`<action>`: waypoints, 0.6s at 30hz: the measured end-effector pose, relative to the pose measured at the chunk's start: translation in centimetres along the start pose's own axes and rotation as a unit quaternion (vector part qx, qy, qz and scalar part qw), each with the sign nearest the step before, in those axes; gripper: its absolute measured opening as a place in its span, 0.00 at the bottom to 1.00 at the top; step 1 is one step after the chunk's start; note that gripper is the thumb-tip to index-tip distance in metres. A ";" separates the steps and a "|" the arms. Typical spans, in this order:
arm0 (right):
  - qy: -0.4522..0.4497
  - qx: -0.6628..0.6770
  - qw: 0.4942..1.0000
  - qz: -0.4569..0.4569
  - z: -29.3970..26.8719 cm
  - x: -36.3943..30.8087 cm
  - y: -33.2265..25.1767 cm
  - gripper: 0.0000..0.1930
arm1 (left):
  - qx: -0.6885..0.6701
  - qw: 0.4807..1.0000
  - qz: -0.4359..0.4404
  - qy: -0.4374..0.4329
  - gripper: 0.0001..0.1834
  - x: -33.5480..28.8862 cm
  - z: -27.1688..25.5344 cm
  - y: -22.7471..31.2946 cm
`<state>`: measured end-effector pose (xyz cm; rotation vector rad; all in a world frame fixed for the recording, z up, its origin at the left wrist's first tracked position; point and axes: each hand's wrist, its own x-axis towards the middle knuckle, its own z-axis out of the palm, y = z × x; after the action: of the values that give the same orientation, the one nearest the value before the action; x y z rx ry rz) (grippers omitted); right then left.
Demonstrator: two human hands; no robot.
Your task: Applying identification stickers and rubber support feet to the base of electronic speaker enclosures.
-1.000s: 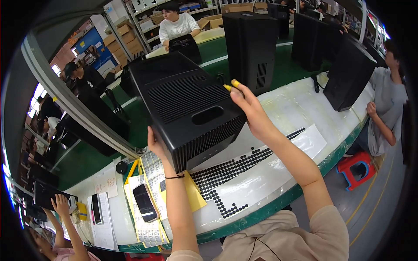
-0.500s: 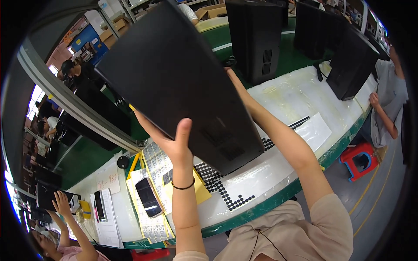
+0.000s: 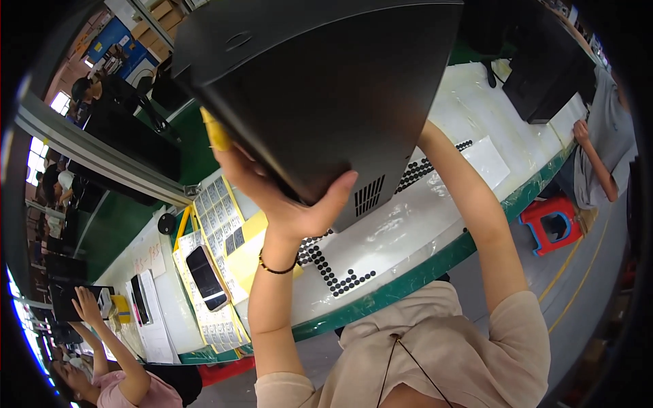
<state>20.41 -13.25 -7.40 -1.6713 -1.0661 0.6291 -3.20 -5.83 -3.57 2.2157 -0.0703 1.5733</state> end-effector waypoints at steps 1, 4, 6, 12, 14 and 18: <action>-0.013 0.036 0.999 0.015 0.6 -0.6 -1.5 0.16 | 0.015 1.000 -0.007 0.011 0.70 0.1 -0.4 0.3; 0.205 0.138 0.967 -0.062 0.3 -5.0 -0.7 0.14 | -0.072 0.993 -0.030 0.087 0.58 1.9 0.7 1.4; 0.243 0.253 0.919 -0.179 0.4 -7.2 -0.4 0.12 | -0.065 0.989 0.035 0.124 0.46 3.1 -0.9 2.3; 0.061 0.124 0.932 -0.336 4.7 -15.5 -0.2 0.06 | 0.071 0.993 0.032 -0.091 0.31 -0.7 -6.2 8.8; -0.059 0.041 0.954 -0.291 6.6 -16.7 0.2 0.04 | 0.058 0.989 -0.003 -0.134 0.29 -2.8 -5.1 9.3; -0.109 -0.121 0.952 -0.260 10.2 -18.7 3.0 0.05 | 0.076 0.957 -0.207 -0.188 0.28 -8.4 -4.1 10.4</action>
<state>4.35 -25.08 -15.44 -1.4500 -1.7259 0.3484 -12.77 -15.43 -6.92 2.4206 0.3926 0.9506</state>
